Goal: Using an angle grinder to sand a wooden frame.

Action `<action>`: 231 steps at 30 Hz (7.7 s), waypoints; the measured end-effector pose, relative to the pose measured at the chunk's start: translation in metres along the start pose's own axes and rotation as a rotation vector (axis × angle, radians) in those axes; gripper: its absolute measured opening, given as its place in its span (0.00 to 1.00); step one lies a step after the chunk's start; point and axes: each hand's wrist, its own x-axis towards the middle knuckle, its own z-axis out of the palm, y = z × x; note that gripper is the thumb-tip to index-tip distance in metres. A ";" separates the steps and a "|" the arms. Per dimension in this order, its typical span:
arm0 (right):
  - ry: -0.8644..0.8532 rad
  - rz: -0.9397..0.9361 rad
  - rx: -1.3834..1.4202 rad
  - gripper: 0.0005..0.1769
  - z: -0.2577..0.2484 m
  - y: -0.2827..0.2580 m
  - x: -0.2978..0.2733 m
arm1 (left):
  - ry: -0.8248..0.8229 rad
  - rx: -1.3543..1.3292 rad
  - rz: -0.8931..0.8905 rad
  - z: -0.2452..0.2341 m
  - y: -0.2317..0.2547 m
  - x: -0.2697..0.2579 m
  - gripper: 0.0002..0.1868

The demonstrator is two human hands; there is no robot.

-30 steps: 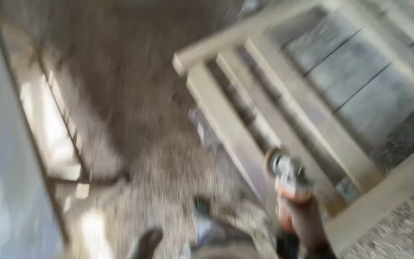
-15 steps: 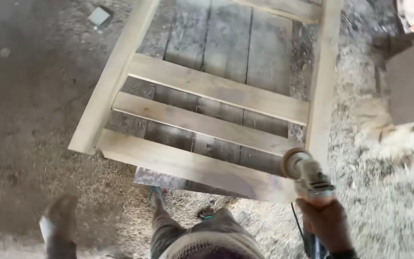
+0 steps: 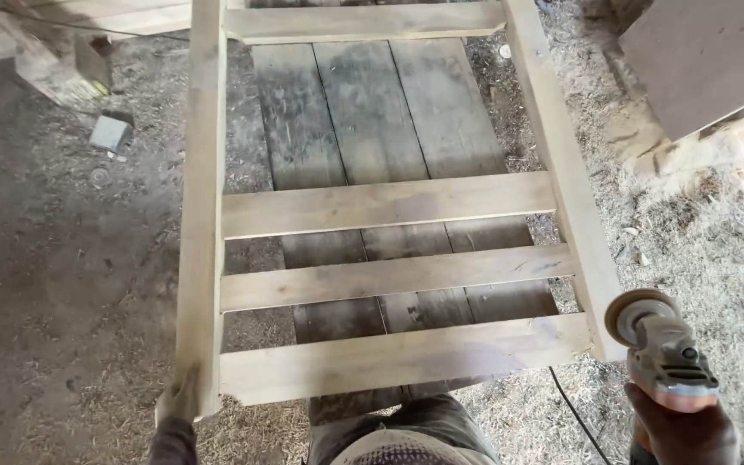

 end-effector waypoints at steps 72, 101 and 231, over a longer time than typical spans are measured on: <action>-0.551 -0.571 -0.109 0.35 0.322 -0.308 -0.049 | -0.428 -0.367 0.627 0.186 0.230 -0.214 0.52; -0.469 -0.501 -0.009 0.34 0.193 -0.170 0.213 | -0.468 -0.141 0.963 0.467 0.359 -0.337 0.44; -0.704 -0.554 -0.132 0.31 0.278 -0.288 0.103 | -0.394 -0.531 0.637 0.283 0.349 -0.257 0.51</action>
